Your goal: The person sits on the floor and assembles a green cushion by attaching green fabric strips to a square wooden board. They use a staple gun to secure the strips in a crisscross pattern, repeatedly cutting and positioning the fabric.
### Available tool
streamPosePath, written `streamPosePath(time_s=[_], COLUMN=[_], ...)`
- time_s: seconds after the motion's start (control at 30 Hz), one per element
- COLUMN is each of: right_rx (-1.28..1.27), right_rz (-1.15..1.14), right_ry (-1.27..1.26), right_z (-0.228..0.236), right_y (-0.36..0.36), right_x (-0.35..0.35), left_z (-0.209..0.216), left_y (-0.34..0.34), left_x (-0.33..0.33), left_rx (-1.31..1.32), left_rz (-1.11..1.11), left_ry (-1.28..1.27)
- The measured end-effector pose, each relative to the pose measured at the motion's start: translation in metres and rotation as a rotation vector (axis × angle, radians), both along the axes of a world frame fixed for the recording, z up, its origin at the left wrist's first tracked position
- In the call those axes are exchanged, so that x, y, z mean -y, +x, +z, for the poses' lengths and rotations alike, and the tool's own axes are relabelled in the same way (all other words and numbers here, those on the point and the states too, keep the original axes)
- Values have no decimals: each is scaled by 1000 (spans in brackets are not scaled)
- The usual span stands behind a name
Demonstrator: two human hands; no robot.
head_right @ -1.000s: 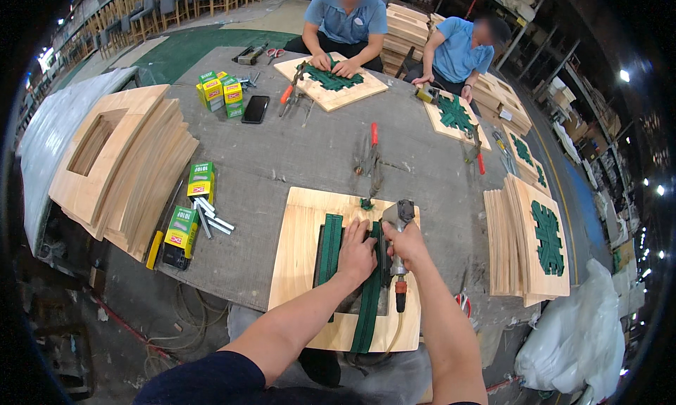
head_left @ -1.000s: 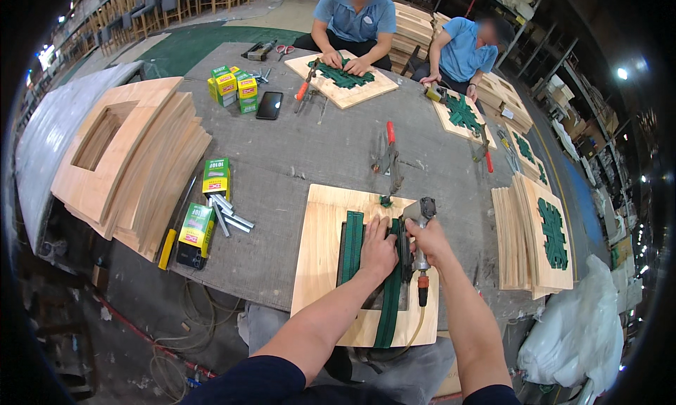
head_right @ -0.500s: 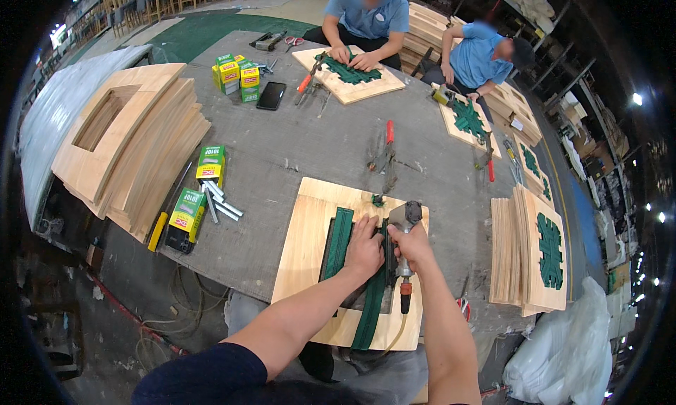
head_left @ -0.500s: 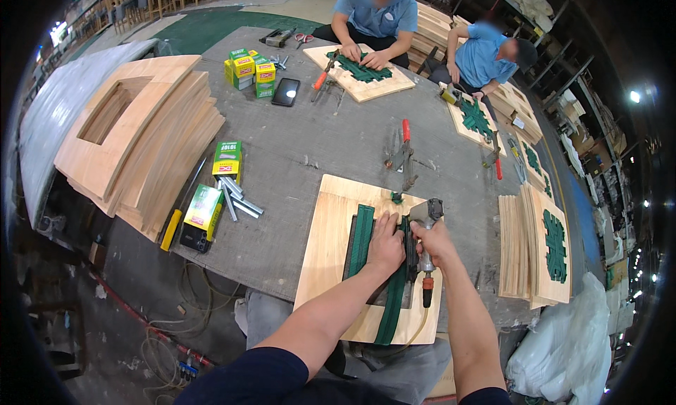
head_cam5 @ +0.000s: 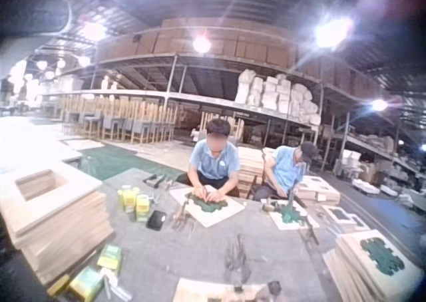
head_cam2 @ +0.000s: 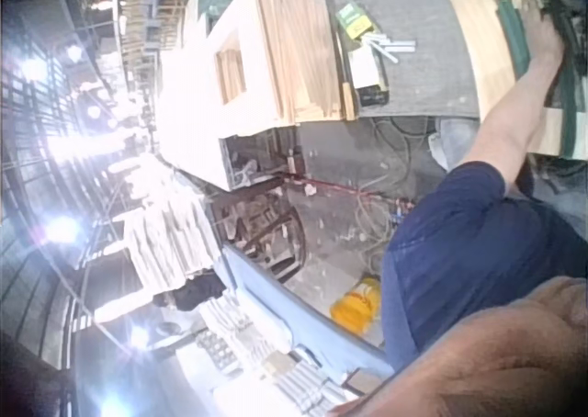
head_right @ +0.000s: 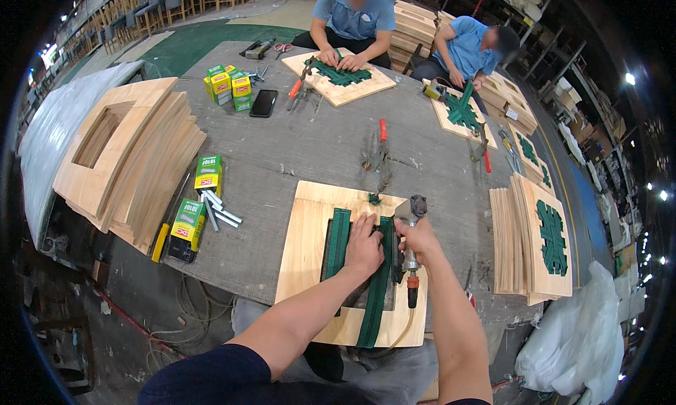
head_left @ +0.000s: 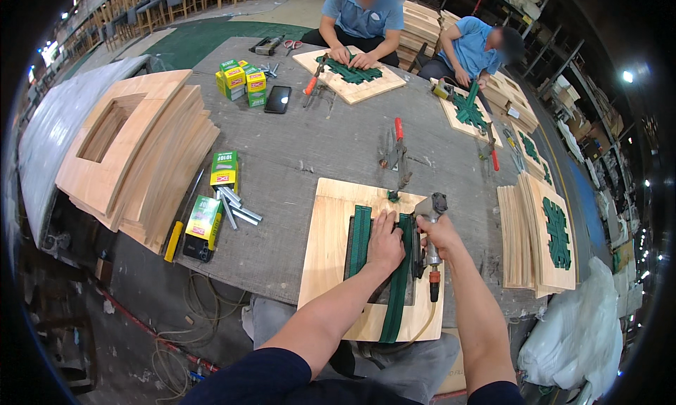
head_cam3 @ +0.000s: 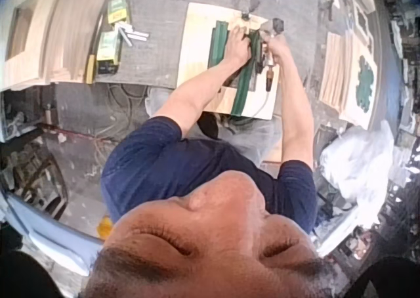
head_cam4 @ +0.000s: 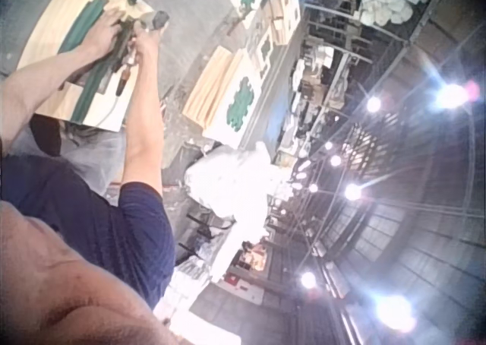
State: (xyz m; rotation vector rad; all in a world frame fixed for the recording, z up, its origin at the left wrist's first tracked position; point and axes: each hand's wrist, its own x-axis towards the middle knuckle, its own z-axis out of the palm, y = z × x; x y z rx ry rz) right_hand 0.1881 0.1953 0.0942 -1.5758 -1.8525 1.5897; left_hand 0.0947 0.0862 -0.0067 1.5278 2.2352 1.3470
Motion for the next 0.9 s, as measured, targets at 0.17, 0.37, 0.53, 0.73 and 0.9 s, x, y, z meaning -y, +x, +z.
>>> streamPosePath(time_s=[0.17,0.37,0.53,0.73,0.9], right_rx=[9,-96,-232,-331,95], right_rz=[15,-57,-350,-403,-408], right_ry=[104,-97,-221,-392,-52], right_z=[-8,3,-16,-36,-44], right_y=[5,30,109,197,214], right_x=[-6,-15,-47,-76,-72], left_z=[0,-1,0,7,11], left_y=[2,-5,-2,6,14], left_x=[-2,-2,-1,-4,-6], left_rx=[-11,-8,-9,-8,-36], left_rz=[-7,26,36,28,18], left_ry=[-14,16,44,-13,-81])
